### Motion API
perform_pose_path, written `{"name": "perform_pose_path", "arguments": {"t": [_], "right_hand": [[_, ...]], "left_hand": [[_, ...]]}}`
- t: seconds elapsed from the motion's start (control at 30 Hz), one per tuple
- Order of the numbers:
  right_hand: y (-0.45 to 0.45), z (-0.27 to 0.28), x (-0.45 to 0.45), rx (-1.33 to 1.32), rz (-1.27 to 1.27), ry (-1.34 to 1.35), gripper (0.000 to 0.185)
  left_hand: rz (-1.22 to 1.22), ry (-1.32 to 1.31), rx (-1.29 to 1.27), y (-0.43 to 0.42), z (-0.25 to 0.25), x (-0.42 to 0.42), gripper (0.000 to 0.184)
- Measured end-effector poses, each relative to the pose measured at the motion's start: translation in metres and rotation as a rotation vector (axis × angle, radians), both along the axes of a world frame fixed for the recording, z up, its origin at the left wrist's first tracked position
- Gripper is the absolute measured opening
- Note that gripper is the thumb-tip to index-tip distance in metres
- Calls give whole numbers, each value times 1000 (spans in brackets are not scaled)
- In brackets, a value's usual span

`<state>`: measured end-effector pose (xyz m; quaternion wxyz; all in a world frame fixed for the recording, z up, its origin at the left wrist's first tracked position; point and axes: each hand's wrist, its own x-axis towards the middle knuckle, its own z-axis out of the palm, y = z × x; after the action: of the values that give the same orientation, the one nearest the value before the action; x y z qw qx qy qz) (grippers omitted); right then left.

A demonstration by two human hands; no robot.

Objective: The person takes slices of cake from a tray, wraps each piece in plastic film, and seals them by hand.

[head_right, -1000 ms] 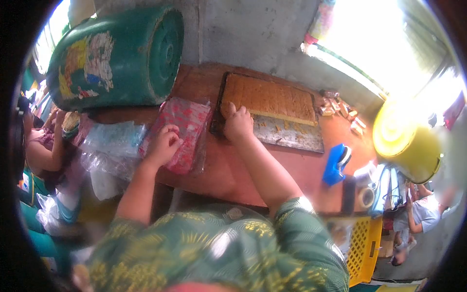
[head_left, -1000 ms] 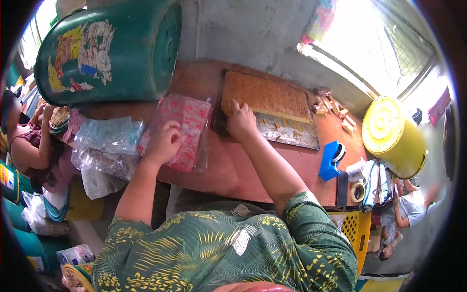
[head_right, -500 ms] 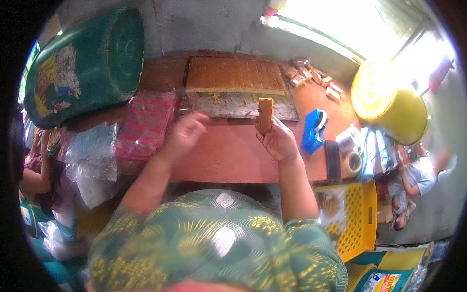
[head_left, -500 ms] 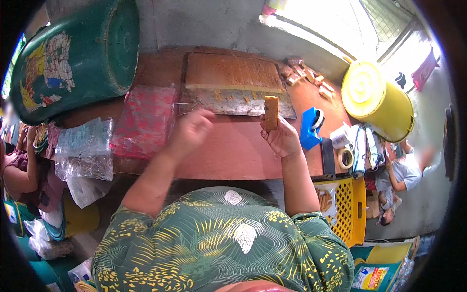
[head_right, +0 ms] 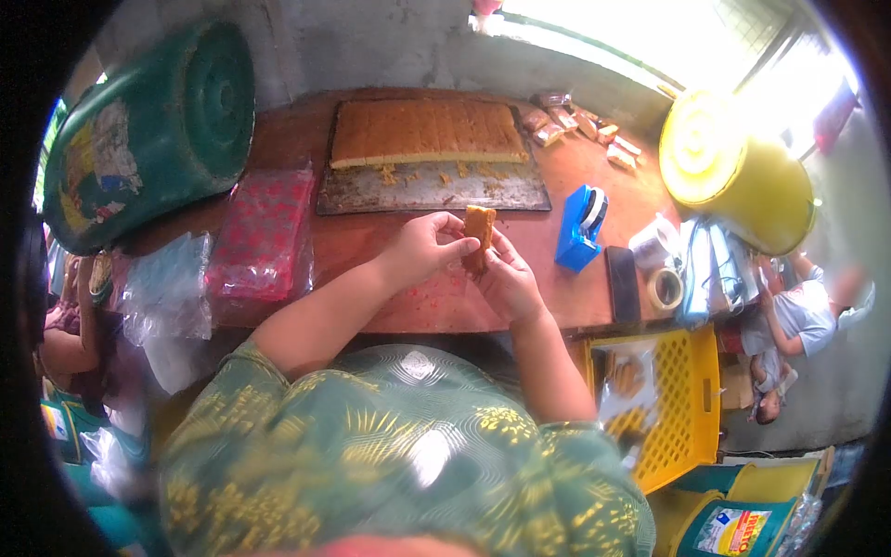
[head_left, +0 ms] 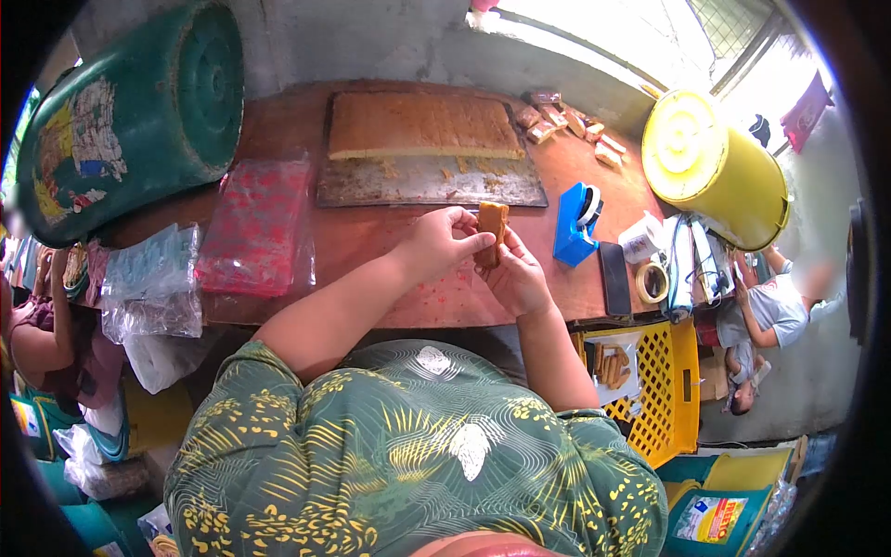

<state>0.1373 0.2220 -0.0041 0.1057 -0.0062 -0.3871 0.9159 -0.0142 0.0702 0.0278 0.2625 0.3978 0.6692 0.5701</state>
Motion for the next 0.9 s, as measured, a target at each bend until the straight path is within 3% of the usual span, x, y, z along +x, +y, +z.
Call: {"name": "perform_pose_path", "arguments": {"t": [0.07, 0.27, 0.37, 0.47, 0.5, 0.6, 0.63, 0.7, 0.77, 0.87, 0.9], "right_hand": [[3, 4, 2, 31, -6, 4, 55], [13, 8, 20, 35, -123, -23, 50], [15, 3, 26, 9, -133, -23, 49], [10, 1, 30, 18, -184, -33, 49], [9, 0, 32, 21, -209, -38, 50], [6, -3, 37, 35, -250, -60, 52], [6, -3, 38, 42, -261, -66, 52], [3, -4, 30, 104, -243, -67, 55], [-8, -5, 14, 132, -179, -16, 58], [-39, -11, -18, 232, -84, -102, 59], [-52, -8, -25, 150, 22, -133, 58]], "left_hand": [[-3, -134, 35, 14, -9, -3, 46], [-26, 93, -66, 57, 21, -44, 29], [366, 984, 346, 112, -10, -90, 27], [171, 651, -203, 78, 64, -76, 26], [148, 584, -308, 75, 66, -82, 25], [153, 854, -134, 43, 44, -89, 30], [99, 917, -96, 27, 24, -94, 39], [-20, 1014, -241, -33, 22, -77, 56], [-88, 943, -416, -81, 6, -67, 74], [7, 858, -537, -119, -19, -38, 84], [30, 856, -542, -125, -20, -28, 85]]}}
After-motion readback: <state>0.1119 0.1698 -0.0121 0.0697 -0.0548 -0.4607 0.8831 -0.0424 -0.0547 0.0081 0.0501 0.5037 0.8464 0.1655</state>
